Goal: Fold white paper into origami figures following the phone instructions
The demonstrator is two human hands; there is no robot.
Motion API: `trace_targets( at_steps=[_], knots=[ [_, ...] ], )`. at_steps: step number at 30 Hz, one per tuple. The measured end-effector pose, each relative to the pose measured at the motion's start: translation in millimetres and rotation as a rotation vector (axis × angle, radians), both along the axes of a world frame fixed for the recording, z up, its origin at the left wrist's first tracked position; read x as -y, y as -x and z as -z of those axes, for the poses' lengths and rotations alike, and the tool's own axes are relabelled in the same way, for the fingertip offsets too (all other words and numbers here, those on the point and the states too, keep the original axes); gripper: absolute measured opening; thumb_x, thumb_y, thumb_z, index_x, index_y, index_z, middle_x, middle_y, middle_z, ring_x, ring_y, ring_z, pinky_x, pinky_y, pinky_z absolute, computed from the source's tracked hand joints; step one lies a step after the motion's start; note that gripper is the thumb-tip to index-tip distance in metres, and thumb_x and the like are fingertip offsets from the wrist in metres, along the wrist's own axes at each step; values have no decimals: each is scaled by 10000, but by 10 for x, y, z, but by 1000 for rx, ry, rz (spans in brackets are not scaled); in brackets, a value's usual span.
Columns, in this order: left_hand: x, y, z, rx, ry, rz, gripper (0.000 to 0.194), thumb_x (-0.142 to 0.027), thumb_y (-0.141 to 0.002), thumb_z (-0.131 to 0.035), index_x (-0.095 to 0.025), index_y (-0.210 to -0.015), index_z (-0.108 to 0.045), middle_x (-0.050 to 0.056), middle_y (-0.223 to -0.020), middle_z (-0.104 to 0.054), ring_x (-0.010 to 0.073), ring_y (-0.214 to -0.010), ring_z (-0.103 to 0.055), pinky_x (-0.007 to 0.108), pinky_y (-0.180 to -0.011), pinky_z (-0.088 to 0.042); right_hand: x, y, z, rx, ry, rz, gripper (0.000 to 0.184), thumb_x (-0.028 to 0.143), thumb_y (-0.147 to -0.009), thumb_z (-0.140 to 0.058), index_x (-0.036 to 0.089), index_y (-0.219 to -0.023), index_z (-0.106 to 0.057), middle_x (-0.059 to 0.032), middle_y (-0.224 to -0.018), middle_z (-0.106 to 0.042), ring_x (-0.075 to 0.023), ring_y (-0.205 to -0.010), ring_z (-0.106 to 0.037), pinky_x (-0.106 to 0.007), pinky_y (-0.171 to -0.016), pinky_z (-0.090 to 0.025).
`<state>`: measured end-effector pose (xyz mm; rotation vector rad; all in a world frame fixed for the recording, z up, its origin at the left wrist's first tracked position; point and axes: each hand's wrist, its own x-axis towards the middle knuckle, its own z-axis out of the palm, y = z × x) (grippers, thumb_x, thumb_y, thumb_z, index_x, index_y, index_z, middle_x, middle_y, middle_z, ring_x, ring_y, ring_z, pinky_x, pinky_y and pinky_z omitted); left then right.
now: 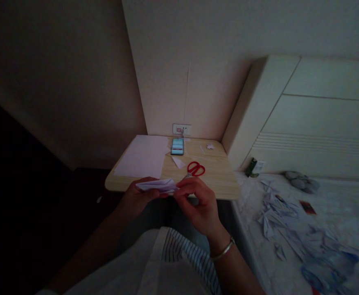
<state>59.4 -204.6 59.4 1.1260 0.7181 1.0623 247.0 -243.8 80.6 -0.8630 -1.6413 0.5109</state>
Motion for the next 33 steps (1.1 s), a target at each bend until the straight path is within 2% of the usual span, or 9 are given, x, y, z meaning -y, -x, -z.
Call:
trace_targets(
  at_steps=[6,10,12,15,18,22,26,29,33],
  knots=[
    [6,43,-56,-43,-105,33,268,-265,-644,-768,-173,-891,-725,63,-966,-729,200,-922,-651,307,-873,-458,1,2,0,-12,-47,-19,225,82,-768,-650,267,-892,-618,-32,-945,-604,-172,-881,-581,-329,-760,-481],
    [19,35,-104,-49,-101,78,346,-253,-588,-802,-180,-915,-714,61,-988,-723,204,-918,-648,309,-847,-459,-2,3,-27,31,-55,-34,199,89,-774,-647,258,-877,-627,-28,-916,-597,-161,-855,-576,-304,-727,-477],
    [33,1,-130,-78,-92,87,418,-235,-530,-831,-172,-925,-710,52,-928,-728,200,-856,-652,301,-796,-470,-11,6,-37,44,-41,-29,157,108,-785,-637,244,-864,-623,-23,-855,-592,-151,-793,-574,-287,-681,-474],
    [58,-76,-152,-153,-23,-18,295,-274,-572,-805,-128,-809,-710,32,-712,-701,161,-667,-624,268,-643,-473,-39,12,-26,64,33,5,68,171,-805,-625,225,-843,-607,-14,-779,-575,-138,-695,-557,-267,-606,-464],
    [73,-129,-147,-160,54,-92,261,-319,-638,-756,-105,-778,-702,37,-663,-676,147,-601,-595,256,-552,-471,-79,7,9,49,132,-8,36,236,-816,-619,220,-835,-593,-5,-756,-567,-127,-648,-540,-255,-580,-460],
    [73,-113,-141,-112,154,-6,359,-340,-657,-737,-112,-931,-692,70,-796,-701,169,-656,-616,242,-477,-482,-129,-16,46,18,291,-83,103,292,-824,-613,230,-905,-598,12,-690,-556,-121,-594,-515,-243,-541,-438],
    [59,-86,-150,-74,222,20,328,-346,-683,-719,-107,-905,-681,74,-783,-698,157,-644,-612,215,-446,-473,-174,-21,67,12,400,-90,147,345,-813,-620,214,-876,-600,7,-665,-560,-128,-578,-512,-249,-528,-422],
    [44,-86,-147,-40,237,9,293,-324,-690,-719,-108,-883,-672,70,-784,-695,146,-646,-610,202,-449,-478,-206,-13,95,-2,416,-96,149,352,-813,-614,207,-832,-589,-2,-684,-573,-131,-595,-521,-250,-542,-425],
    [32,-67,-163,-18,249,12,302,-300,-696,-718,-106,-922,-663,63,-790,-684,130,-631,-600,189,-436,-478,-235,-18,101,34,363,-139,101,302,-835,-581,221,-889,-608,-4,-720,-578,-127,-607,-518,-242,-538,-418]
  ],
)
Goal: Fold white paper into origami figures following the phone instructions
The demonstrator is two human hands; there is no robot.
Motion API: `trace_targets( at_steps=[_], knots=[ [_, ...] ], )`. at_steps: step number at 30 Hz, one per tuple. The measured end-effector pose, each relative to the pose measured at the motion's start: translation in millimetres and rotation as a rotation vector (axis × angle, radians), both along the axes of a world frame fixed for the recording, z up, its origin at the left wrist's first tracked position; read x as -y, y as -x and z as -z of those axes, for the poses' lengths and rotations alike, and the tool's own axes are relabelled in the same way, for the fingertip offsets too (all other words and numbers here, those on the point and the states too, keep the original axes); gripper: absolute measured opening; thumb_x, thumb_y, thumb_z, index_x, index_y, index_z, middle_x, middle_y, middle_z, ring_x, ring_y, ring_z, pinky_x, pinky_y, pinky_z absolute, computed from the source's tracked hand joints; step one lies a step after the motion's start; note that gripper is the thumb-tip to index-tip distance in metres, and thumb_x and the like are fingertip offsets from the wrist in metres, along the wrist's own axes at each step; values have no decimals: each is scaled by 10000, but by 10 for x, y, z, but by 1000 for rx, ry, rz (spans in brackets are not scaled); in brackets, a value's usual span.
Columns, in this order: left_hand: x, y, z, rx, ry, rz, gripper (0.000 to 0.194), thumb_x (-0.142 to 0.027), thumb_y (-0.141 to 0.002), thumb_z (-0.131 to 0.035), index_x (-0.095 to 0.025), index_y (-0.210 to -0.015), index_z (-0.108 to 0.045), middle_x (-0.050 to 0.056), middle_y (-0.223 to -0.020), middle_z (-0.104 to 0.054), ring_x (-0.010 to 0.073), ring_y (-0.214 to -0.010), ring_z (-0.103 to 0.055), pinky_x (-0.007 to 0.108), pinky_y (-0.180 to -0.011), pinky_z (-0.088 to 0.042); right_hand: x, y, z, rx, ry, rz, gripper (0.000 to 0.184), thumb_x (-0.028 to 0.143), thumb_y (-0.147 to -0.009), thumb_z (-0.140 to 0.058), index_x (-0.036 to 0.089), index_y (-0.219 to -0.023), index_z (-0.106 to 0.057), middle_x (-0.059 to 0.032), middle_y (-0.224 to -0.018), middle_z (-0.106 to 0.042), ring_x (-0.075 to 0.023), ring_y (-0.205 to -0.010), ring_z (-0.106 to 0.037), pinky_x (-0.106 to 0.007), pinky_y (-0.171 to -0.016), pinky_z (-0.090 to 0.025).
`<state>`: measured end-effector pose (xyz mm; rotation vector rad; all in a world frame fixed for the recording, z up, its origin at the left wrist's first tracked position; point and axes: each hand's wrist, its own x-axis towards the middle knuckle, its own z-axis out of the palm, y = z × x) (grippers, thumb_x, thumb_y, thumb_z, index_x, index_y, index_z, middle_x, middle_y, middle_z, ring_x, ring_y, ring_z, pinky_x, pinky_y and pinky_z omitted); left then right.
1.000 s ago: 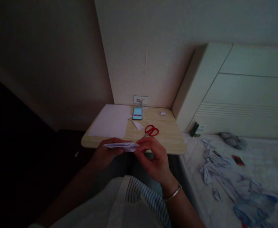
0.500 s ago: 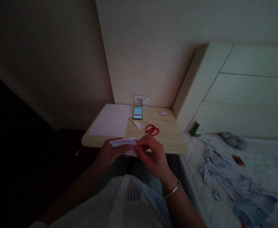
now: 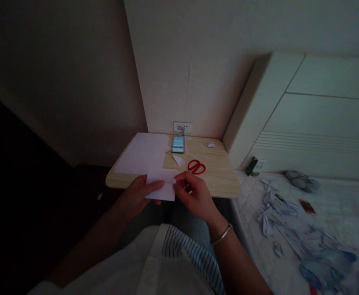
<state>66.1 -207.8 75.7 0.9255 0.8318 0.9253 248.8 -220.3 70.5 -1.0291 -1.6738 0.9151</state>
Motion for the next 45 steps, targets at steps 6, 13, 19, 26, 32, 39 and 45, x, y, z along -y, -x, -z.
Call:
trace_targets(
  at_steps=[6,13,19,26,32,39,45],
  knots=[
    [-10,47,-87,16,10,54,259,-310,-679,-729,-116,-842,-676,53,-749,-670,114,-588,-582,179,-426,-457,-2,-4,-124,37,-54,-116,120,229,-830,-543,226,-858,-660,-15,-721,-598,-125,-594,-513,-237,-509,-406],
    [-23,63,-104,-5,7,63,270,-337,-665,-736,-136,-840,-695,51,-726,-670,119,-556,-579,195,-427,-440,3,-22,-131,13,-33,-197,150,194,-832,-507,230,-855,-651,-17,-750,-588,-126,-610,-533,-245,-532,-438],
    [-16,63,-119,-6,-23,104,336,-295,-666,-738,-101,-935,-684,61,-747,-684,111,-563,-583,175,-417,-449,9,-53,-166,81,-67,-234,157,188,-834,-529,241,-876,-671,-31,-804,-593,-143,-674,-556,-264,-577,-455],
    [-20,61,-133,-70,-18,75,302,-255,-662,-726,-114,-926,-689,45,-744,-698,119,-568,-591,182,-412,-444,10,-73,-163,125,-82,-262,156,205,-861,-521,239,-896,-669,-40,-833,-579,-145,-695,-553,-263,-587,-458],
    [-21,55,-122,-71,-34,71,334,-271,-641,-742,-113,-932,-694,50,-721,-695,126,-566,-588,191,-425,-451,-3,-78,-147,137,-112,-271,167,151,-843,-523,223,-897,-663,-42,-837,-585,-151,-734,-557,-267,-623,-454],
    [11,-3,-95,-113,-98,-4,325,-278,-643,-750,-133,-930,-705,66,-800,-717,144,-609,-618,201,-456,-466,-36,-81,-128,140,-176,-246,208,84,-798,-530,213,-884,-669,-40,-818,-583,-154,-752,-557,-281,-649,-455],
    [13,-98,-44,-73,-96,-222,329,-275,-630,-754,-111,-909,-696,73,-804,-720,159,-628,-637,206,-459,-464,-4,45,-15,-184,55,-71,204,267,-856,-539,259,-1048,-608,1,-783,-564,-116,-626,-546,-249,-542,-508]
  ],
)
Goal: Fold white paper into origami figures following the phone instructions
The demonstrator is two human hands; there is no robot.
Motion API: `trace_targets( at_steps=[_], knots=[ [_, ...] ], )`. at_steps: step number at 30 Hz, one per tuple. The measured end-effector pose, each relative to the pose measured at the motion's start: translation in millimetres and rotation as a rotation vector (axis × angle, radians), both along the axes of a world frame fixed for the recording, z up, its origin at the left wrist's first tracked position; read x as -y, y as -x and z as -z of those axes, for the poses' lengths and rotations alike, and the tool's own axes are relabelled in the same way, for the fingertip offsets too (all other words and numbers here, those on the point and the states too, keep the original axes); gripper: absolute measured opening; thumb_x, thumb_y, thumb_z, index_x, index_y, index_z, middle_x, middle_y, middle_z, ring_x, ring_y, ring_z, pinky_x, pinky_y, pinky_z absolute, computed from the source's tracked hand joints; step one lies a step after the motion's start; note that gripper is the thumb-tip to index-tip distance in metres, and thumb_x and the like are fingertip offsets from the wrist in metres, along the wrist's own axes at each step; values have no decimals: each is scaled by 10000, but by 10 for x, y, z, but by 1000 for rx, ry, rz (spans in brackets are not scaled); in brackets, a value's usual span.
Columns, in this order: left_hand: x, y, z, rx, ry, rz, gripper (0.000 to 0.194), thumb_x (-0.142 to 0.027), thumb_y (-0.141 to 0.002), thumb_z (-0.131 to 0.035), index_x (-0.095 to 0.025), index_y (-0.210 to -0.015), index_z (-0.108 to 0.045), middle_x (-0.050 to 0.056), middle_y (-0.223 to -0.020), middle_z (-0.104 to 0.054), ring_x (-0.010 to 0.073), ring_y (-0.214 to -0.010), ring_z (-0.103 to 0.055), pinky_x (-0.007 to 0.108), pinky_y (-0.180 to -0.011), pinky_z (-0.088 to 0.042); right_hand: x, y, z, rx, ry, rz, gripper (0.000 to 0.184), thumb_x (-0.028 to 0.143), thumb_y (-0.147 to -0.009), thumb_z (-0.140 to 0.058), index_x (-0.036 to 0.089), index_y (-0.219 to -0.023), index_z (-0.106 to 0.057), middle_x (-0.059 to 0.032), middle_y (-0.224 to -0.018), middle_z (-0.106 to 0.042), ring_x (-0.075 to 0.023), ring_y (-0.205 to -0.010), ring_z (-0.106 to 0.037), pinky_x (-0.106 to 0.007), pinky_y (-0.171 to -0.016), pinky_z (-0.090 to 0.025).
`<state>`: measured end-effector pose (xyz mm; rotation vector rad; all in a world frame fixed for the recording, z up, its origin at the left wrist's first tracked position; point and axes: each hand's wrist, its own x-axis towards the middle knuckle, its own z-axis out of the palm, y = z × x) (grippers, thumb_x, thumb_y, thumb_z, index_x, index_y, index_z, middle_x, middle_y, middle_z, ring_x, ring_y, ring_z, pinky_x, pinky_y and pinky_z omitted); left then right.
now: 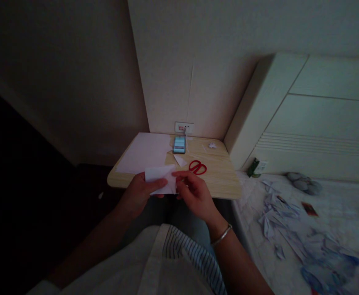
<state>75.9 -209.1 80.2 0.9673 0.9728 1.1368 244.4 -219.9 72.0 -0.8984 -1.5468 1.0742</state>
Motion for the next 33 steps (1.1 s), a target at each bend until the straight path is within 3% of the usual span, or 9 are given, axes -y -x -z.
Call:
trace_targets(
  at_steps=[3,8,18,25,33],
  knots=[
    [14,-48,6,41,5,-133,352,-265,-603,-771,-111,-907,-685,53,-785,-715,155,-627,-638,216,-493,-487,40,115,72,-143,153,123,396,338,-726,-709,259,-1083,-560,11,-820,-583,-120,-639,-560,-239,-519,-526],
    [50,-85,23,89,-9,-136,301,-266,-611,-771,-119,-862,-692,29,-745,-707,139,-624,-631,206,-508,-490,96,244,73,-210,286,198,251,397,-709,-708,189,-826,-628,7,-687,-632,-110,-559,-570,-219,-497,-499],
    [86,-130,29,225,56,-85,345,-290,-579,-794,-125,-868,-701,51,-796,-720,166,-679,-652,257,-604,-517,117,263,-5,-254,248,233,193,360,-702,-721,192,-729,-630,17,-661,-639,-112,-572,-567,-221,-524,-481],
    [95,-143,55,209,64,-108,224,-287,-633,-760,-199,-833,-711,4,-779,-727,157,-695,-663,229,-576,-509,110,271,4,-247,253,219,192,355,-700,-727,194,-775,-653,8,-709,-665,-120,-601,-589,-227,-545,-489],
    [84,-184,52,289,27,-154,296,-271,-636,-760,-136,-892,-693,47,-823,-727,173,-715,-671,260,-609,-539,58,263,6,-332,286,217,219,401,-716,-702,183,-734,-685,18,-627,-634,-108,-552,-569,-213,-495,-497]
  ],
)
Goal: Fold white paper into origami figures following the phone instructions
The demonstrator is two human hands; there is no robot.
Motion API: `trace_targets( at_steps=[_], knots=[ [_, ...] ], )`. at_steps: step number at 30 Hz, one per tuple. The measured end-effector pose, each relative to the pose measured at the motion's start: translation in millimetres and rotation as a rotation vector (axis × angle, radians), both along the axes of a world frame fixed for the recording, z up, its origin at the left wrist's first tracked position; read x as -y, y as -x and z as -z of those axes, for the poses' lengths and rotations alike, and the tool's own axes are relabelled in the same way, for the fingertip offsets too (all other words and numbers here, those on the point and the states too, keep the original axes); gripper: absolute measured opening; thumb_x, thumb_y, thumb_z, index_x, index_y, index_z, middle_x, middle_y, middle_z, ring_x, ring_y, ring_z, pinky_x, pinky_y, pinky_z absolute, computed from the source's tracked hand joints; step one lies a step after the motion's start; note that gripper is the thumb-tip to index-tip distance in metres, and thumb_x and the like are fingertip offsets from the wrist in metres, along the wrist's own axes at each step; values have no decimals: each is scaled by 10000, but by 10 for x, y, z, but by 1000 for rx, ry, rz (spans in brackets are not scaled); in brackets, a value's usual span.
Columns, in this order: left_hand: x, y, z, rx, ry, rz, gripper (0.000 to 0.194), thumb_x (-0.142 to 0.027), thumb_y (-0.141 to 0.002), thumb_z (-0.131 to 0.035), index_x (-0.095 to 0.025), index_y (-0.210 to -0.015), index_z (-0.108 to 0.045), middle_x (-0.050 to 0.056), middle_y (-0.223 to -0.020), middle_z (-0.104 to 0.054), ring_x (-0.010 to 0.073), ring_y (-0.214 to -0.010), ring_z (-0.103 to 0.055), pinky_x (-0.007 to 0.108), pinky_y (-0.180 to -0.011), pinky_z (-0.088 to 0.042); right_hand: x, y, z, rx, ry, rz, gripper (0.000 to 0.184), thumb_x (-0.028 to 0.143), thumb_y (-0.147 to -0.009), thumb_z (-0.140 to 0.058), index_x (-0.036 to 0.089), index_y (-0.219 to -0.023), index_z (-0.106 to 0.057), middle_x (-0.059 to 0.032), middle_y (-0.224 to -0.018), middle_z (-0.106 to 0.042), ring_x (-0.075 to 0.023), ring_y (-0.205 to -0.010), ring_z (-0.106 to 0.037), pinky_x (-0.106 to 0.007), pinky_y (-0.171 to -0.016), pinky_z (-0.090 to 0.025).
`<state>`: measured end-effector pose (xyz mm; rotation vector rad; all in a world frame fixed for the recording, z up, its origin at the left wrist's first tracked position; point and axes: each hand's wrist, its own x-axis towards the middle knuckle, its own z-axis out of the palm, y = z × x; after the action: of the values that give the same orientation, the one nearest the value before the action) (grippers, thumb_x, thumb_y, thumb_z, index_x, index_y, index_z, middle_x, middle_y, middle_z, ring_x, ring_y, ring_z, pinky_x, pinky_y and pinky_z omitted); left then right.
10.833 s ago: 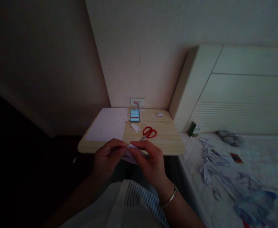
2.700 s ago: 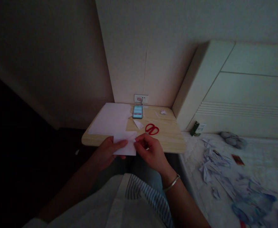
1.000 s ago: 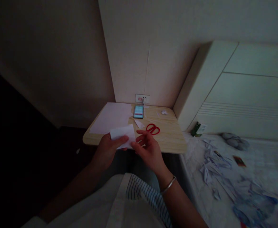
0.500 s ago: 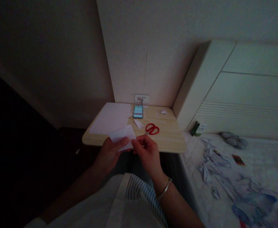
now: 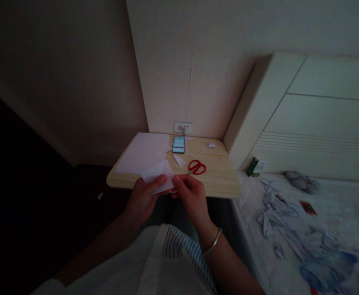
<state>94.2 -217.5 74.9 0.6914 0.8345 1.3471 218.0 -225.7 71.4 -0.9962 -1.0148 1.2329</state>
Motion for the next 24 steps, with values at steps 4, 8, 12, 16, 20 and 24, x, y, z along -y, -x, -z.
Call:
trace_targets(
  at_steps=[4,8,12,16,20,24],
  knots=[
    [-20,-4,13,-28,23,2,289,-268,-645,-754,-131,-892,-692,52,-825,-726,168,-699,-670,242,-569,-532,-57,-37,12,13,41,-5,210,389,-687,-726,182,-699,-694,12,-597,-636,-107,-509,-555,-217,-472,-486],
    [-36,-8,8,-56,60,-15,307,-265,-619,-766,-122,-880,-691,58,-809,-724,171,-682,-670,231,-535,-525,-83,-56,-3,57,62,9,213,393,-684,-725,183,-707,-696,8,-582,-634,-114,-488,-551,-233,-463,-483],
    [-34,-15,-1,-39,83,-3,301,-258,-615,-766,-130,-877,-690,49,-803,-724,167,-676,-667,236,-532,-527,-95,-57,-18,62,39,23,198,377,-684,-724,184,-719,-694,19,-590,-628,-98,-476,-541,-216,-454,-472],
    [-25,-30,-4,-15,79,-4,291,-251,-608,-770,-128,-860,-692,42,-794,-718,158,-666,-657,235,-528,-528,-125,-66,-6,32,3,-5,166,346,-688,-723,187,-726,-691,21,-637,-645,-78,-485,-545,-187,-456,-470],
    [-30,-54,3,-16,77,-28,302,-264,-600,-778,-118,-850,-692,45,-788,-713,158,-665,-651,242,-532,-529,-140,-65,-13,45,5,-4,177,347,-679,-725,183,-727,-680,19,-648,-643,-84,-499,-552,-191,-456,-479],
    [-38,-81,35,-27,14,-47,322,-282,-601,-778,-108,-860,-697,58,-802,-719,167,-689,-653,258,-593,-529,-140,-36,-30,94,9,-2,224,402,-694,-704,183,-720,-663,14,-635,-628,-104,-524,-554,-217,-470,-491]
  ],
)
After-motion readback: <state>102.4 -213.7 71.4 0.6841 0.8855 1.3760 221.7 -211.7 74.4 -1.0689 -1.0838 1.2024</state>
